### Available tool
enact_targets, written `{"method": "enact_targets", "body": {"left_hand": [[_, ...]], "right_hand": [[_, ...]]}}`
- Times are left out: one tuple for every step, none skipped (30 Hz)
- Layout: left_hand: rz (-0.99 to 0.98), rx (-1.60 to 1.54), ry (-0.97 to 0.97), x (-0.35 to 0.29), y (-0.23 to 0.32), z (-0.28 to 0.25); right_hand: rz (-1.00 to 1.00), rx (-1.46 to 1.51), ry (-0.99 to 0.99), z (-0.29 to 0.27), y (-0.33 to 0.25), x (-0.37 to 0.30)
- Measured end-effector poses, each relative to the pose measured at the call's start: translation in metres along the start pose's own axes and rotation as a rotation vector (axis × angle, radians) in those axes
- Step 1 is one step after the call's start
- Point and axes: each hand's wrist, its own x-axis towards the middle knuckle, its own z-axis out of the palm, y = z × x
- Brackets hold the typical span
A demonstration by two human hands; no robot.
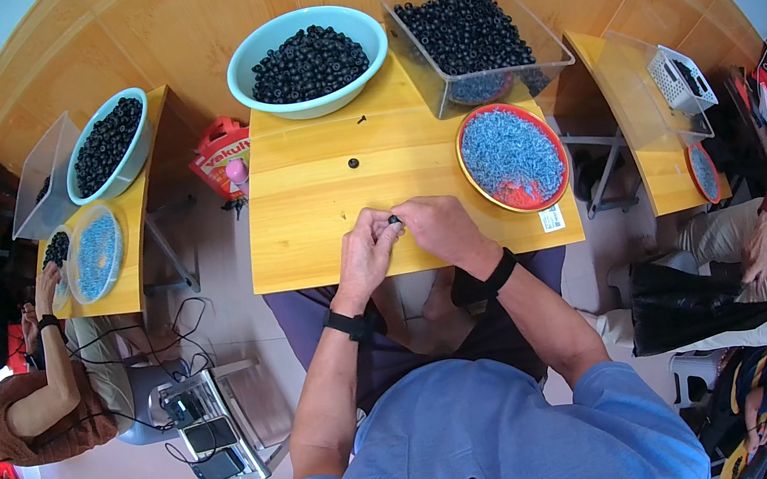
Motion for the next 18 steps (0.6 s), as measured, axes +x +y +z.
{"method": "enact_targets", "body": {"left_hand": [[-0.004, -0.019, 0.002, 0.0, -0.001, 0.0], [-0.006, -0.02, 0.001, 0.0, -0.003, 0.0], [-0.005, -0.028, -0.002, 0.001, -0.004, -0.001], [-0.005, -0.036, -0.005, 0.001, -0.005, -0.001], [-0.006, -0.038, -0.007, 0.001, -0.003, -0.001], [-0.019, -0.039, -0.007, 0.001, -0.001, -0.001], [-0.033, -0.04, -0.007, 0.001, 0.0, 0.0], [-0.034, -0.042, -0.007, 0.001, 0.001, 0.0], [-0.035, -0.055, 0.003, 0.001, 0.001, 0.0], [-0.035, -0.068, 0.014, 0.001, 0.001, 0.0], [-0.036, -0.07, 0.015, 0.001, 0.0, 0.0], [-0.047, -0.089, 0.028, 0.002, -0.001, 0.0], [-0.058, -0.107, 0.041, 0.002, -0.002, 0.0], [-0.058, -0.108, 0.041, 0.003, 0.0, 0.0], [-0.074, -0.104, 0.039, 0.003, 0.001, 0.0], [-0.089, -0.1, 0.036, 0.003, 0.003, 0.0], [-0.088, -0.1, 0.039, 0.003, 0.002, 0.0], [-0.089, -0.123, 0.038, 0.002, 0.002, 0.0]], "right_hand": [[0.001, 0.001, -0.002, 0.0, -0.001, 0.001], [-0.022, -0.005, 0.0, -0.001, -0.001, 0.002], [-0.046, -0.011, 0.001, -0.001, -0.002, 0.002], [-0.044, -0.011, -0.001, 0.001, -0.001, 0.003], [-0.064, -0.032, -0.01, 0.002, 0.0, 0.004], [-0.085, -0.054, -0.02, 0.002, 0.001, 0.004], [-0.082, -0.056, -0.021, 0.003, 0.002, 0.005], [-0.091, -0.071, -0.041, 0.004, 0.002, 0.006], [-0.1, -0.087, -0.06, 0.005, 0.001, 0.007], [-0.099, -0.087, -0.063, 0.007, 0.001, 0.007], [-0.099, -0.089, -0.051, 0.009, -0.001, 0.008], [-0.099, -0.091, -0.038, 0.011, -0.002, 0.008], [-0.1, -0.091, -0.04, 0.012, -0.004, 0.006], [-0.078, -0.1, -0.008, 0.012, -0.007, 0.003], [-0.057, -0.108, 0.023, 0.012, -0.009, 0.0], [-0.057, -0.109, 0.024, 0.013, -0.009, -0.001], [-0.056, -0.086, 0.058, 0.015, -0.01, -0.002], [-0.055, -0.063, 0.093, 0.017, -0.01, -0.003]]}}
